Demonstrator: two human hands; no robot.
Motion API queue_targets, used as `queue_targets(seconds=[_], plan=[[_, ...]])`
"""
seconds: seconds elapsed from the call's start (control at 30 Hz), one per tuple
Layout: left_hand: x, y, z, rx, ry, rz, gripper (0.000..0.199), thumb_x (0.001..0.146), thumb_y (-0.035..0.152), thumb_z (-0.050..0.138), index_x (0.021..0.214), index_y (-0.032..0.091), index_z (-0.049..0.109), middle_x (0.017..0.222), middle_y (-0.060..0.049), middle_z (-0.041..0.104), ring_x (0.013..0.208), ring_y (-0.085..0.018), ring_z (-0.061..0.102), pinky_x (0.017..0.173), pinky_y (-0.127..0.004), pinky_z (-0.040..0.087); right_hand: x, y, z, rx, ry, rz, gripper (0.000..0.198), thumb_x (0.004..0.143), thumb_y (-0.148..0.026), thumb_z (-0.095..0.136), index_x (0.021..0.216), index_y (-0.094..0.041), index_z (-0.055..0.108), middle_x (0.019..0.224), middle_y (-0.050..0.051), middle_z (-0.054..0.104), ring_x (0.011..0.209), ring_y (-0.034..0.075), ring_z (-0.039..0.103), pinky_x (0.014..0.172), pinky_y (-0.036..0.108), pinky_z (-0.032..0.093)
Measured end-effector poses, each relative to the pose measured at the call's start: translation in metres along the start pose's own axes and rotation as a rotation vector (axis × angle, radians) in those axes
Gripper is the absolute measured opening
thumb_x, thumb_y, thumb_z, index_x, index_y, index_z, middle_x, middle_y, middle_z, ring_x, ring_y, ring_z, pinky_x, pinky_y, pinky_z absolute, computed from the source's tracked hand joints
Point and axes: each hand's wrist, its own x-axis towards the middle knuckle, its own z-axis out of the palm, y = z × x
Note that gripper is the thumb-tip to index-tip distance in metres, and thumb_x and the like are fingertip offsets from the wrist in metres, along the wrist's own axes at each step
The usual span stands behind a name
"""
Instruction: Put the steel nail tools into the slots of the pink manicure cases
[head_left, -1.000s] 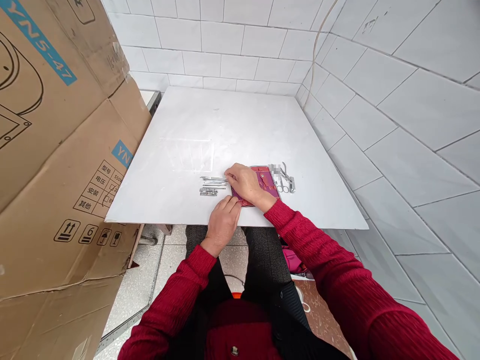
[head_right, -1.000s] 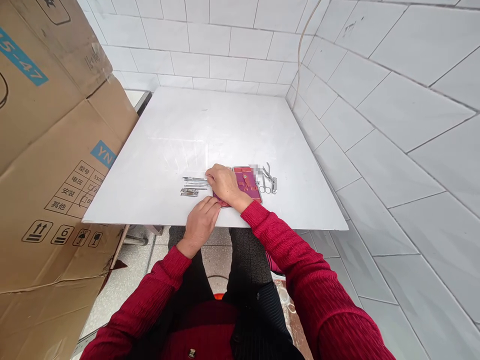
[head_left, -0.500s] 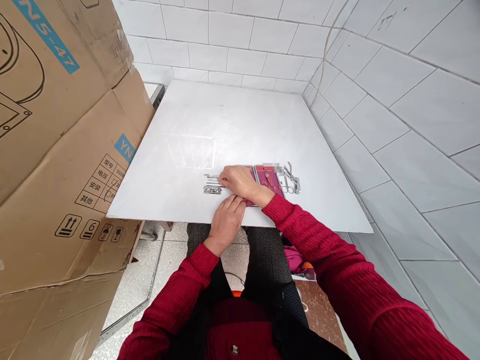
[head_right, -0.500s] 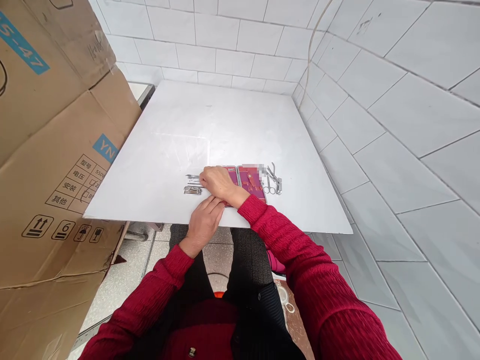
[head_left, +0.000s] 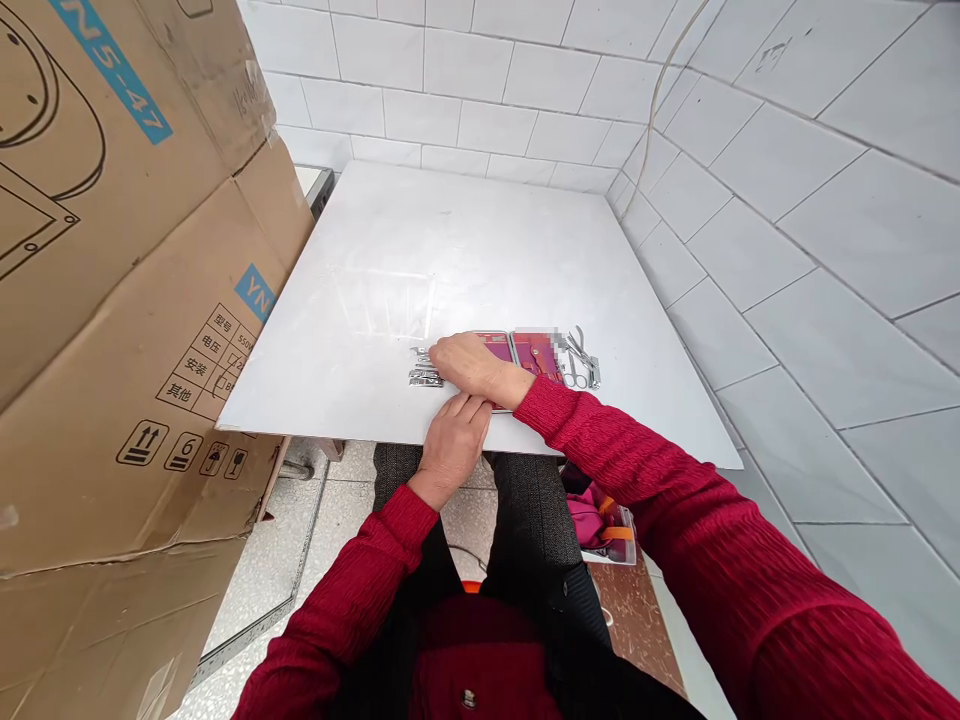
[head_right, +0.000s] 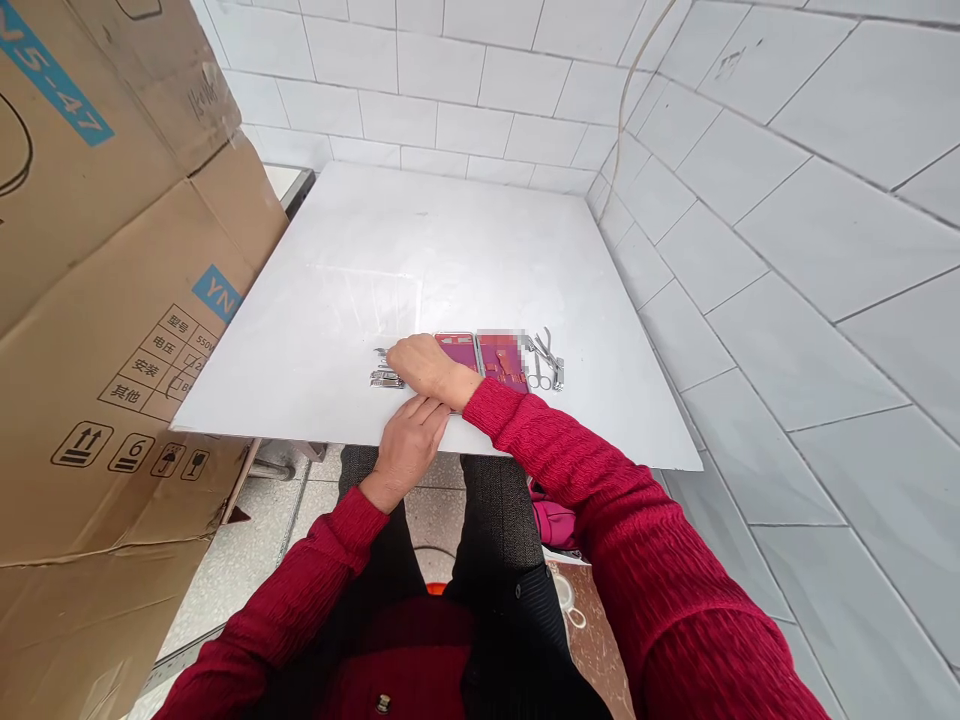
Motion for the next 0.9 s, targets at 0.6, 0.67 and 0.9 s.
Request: queue_targets(seconds=[0.6,0.67,0.9], plan=[[0.000,-0.003,0.005,0.013,0.047,0.019,0.021,0.102,0.014,0.050,0.115,0.016,0.066,0.125,-0.010,0.070,0.123,-0.025,0.062,0.103,-0.043,0.055,-0.023,0.077,0.017,1.162,0.241,0.365,0.009,0.080,-0.010,0.065,0.083,-0.016,0.060,0.056,-0.002,0.064,0.044,0.010,0.052,0.049,0.022,0.041],[0.000,-0.003,0.005,0.018,0.049,0.023,0.021,0.102,0.015,0.050,0.115,0.016,0.066,0.125,-0.010,0.070,0.122,-0.026,0.062,0.103,-0.043,0.055,-0.028,0.084,0.026,1.301,0.307,0.396,0.021,0.077,-0.010,0.068,0.097,-0.016,0.062,0.054,-0.005,0.063,0.043,0.010,0.052,0.047,0.020,0.041],[0.000,-0.004,0.005,0.000,0.034,0.012,0.025,0.103,0.016,0.048,0.119,0.019,0.066,0.127,-0.011,0.070,0.126,-0.026,0.061,0.104,-0.046,0.055,-0.030,0.084,0.041,1.409,0.388,0.354,0.055,0.076,-0.014,0.067,0.131,-0.014,0.059,0.054,-0.007,0.064,0.045,0.010,0.057,0.049,0.018,0.047]])
